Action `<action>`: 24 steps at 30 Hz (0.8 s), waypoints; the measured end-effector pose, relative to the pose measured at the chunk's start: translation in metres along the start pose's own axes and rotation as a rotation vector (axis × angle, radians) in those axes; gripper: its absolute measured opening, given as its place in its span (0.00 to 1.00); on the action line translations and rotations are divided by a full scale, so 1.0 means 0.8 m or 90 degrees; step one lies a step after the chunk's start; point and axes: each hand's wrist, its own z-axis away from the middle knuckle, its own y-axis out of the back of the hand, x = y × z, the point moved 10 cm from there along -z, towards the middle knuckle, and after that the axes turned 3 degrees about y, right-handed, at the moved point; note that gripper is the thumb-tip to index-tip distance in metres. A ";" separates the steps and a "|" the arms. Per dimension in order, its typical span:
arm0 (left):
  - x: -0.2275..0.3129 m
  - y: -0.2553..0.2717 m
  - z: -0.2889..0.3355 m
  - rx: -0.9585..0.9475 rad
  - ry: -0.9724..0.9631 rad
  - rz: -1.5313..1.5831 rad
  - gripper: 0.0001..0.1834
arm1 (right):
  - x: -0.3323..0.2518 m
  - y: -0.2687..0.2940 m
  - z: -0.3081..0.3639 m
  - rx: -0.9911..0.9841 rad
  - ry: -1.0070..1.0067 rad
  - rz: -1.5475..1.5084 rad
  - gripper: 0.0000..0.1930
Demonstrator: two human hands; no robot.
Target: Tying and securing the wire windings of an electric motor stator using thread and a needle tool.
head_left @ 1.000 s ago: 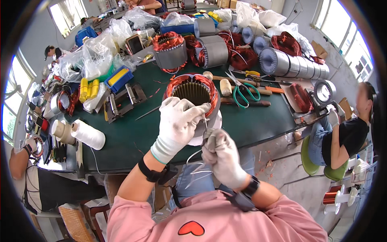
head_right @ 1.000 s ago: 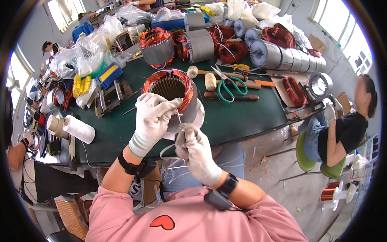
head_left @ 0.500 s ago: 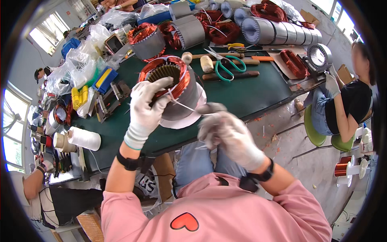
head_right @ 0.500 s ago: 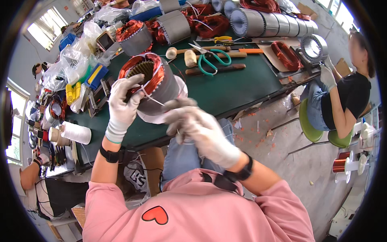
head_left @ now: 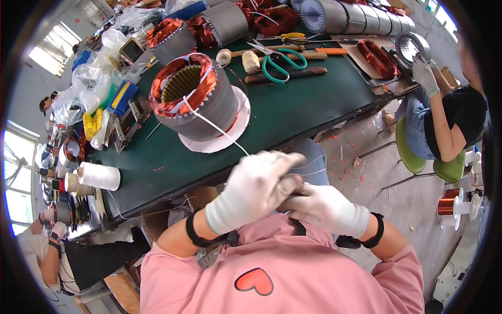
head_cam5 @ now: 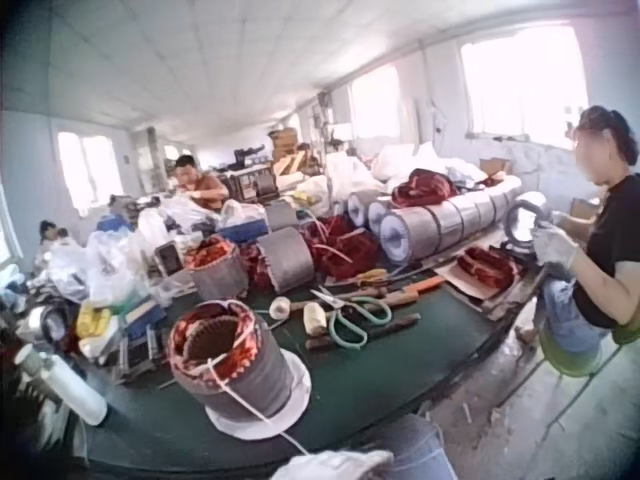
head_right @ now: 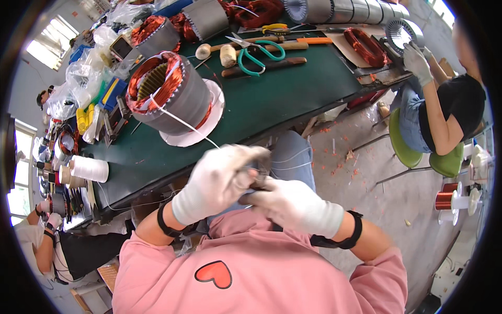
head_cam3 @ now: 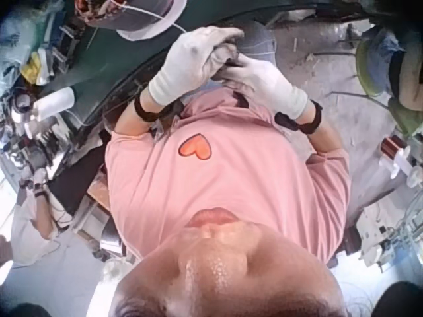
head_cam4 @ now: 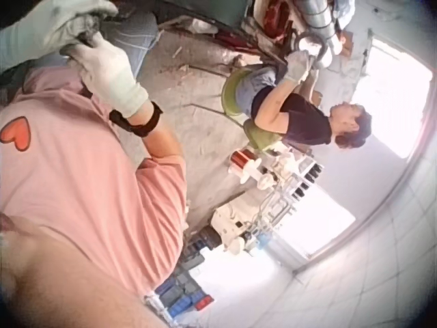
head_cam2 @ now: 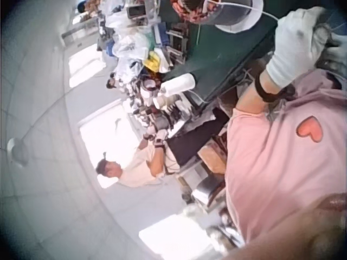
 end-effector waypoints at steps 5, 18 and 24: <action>-0.019 -0.014 0.034 -0.131 0.204 0.046 0.20 | -0.002 -0.066 -0.028 -0.200 0.035 0.132 0.14; -0.046 0.225 0.049 0.476 0.064 -0.168 0.09 | 0.062 -0.110 -0.087 -0.172 -0.204 -0.415 0.16; -0.117 0.228 -0.024 0.165 0.157 -0.117 0.12 | 0.084 -0.031 -0.146 0.066 -0.355 -0.579 0.18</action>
